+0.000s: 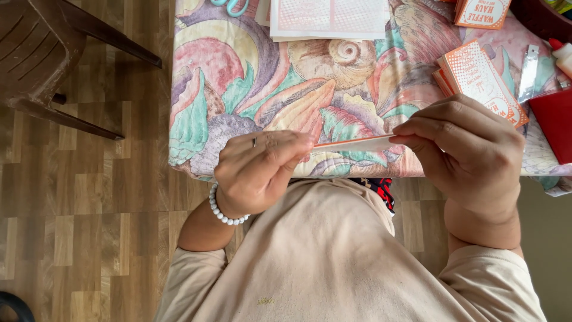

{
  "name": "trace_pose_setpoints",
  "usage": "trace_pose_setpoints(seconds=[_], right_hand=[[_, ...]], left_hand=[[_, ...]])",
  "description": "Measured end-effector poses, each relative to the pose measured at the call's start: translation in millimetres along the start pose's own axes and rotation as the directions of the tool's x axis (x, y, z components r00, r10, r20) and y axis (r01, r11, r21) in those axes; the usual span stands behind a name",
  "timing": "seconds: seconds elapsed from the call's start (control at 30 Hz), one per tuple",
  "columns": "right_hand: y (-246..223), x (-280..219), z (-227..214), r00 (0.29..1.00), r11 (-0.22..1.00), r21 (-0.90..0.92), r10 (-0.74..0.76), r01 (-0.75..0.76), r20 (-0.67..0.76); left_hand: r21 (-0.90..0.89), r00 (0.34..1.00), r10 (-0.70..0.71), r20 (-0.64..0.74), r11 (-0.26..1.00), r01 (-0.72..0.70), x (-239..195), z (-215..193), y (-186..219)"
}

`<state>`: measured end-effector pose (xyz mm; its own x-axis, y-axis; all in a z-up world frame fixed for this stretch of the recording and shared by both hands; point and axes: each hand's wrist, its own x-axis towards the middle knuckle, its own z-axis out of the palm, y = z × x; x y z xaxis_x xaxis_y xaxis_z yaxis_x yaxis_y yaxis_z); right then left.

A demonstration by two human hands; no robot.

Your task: Folding and stacking paper waffle bags at a workstation

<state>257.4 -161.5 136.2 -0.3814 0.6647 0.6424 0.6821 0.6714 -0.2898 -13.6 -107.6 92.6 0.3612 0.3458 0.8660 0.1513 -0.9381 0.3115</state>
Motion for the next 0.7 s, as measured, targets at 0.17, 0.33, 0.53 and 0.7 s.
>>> trace_pose_setpoints(seconds=[0.17,0.33,0.53,0.7], right_hand=[[36.6,-6.5,-13.8,0.959,0.979,-0.039,0.205,-0.201,0.193],[117.9,1.3,33.9,0.741,0.820,-0.058,0.543,-0.569,0.395],[213.6,-22.0,127.7,0.756,0.827,0.039,0.493,-0.561,0.431],[239.4,-37.9,159.4,0.817,0.878,0.078,0.402,-0.472,0.414]], left_hand=[[0.038,0.961,-0.276,0.030,0.961,0.274,1.6,-2.3,-2.5],[-0.140,0.802,-0.558,0.213,0.795,0.590,-17.0,42.4,-91.9],[0.044,0.730,-0.655,0.195,0.749,0.661,-47.5,97.6,-175.9],[0.364,0.820,-0.473,0.322,0.862,0.354,-73.7,118.0,-197.9]])
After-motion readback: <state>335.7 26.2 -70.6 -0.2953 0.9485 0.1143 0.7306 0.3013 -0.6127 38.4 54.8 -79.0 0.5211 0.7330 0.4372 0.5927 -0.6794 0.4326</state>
